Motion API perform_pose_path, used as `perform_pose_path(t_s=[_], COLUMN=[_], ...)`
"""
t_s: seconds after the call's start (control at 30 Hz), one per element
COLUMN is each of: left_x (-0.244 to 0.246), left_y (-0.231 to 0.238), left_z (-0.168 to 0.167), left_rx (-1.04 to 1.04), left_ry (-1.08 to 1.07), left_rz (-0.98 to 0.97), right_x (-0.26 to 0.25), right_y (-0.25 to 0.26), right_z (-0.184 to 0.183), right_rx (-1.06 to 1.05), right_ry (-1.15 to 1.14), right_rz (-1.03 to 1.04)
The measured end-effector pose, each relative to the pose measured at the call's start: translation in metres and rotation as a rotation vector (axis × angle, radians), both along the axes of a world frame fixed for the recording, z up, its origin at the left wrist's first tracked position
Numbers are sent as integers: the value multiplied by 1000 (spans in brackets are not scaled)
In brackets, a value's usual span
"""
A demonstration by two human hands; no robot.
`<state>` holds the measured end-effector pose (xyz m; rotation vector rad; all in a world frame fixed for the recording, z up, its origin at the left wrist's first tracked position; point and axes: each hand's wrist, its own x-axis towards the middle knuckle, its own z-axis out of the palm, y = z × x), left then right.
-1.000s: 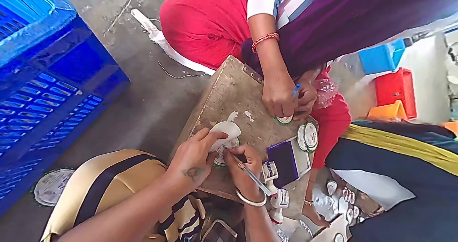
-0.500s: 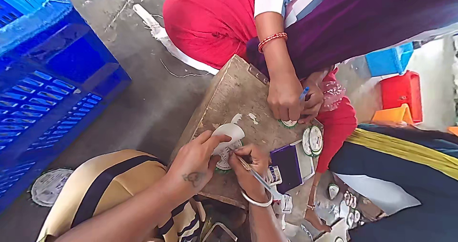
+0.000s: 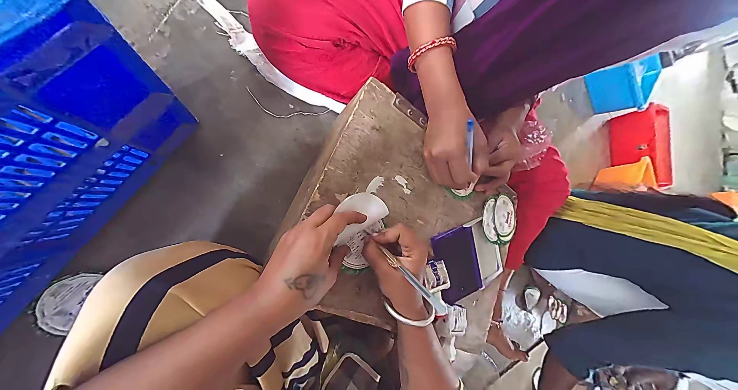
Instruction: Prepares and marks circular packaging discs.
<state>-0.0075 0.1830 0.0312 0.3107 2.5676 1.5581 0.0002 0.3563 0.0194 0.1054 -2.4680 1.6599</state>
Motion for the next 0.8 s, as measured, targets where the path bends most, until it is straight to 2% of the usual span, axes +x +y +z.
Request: perform_pose_path(t_s=[0.8], left_x=[0], left_y=[0], left_z=[0], left_rx=[-13], left_ry=[12], left_rz=[-4], right_x=[0], right_y=[1], right_z=[-2], right_rx=[29], right_ry=[5], right_rz=[-42])
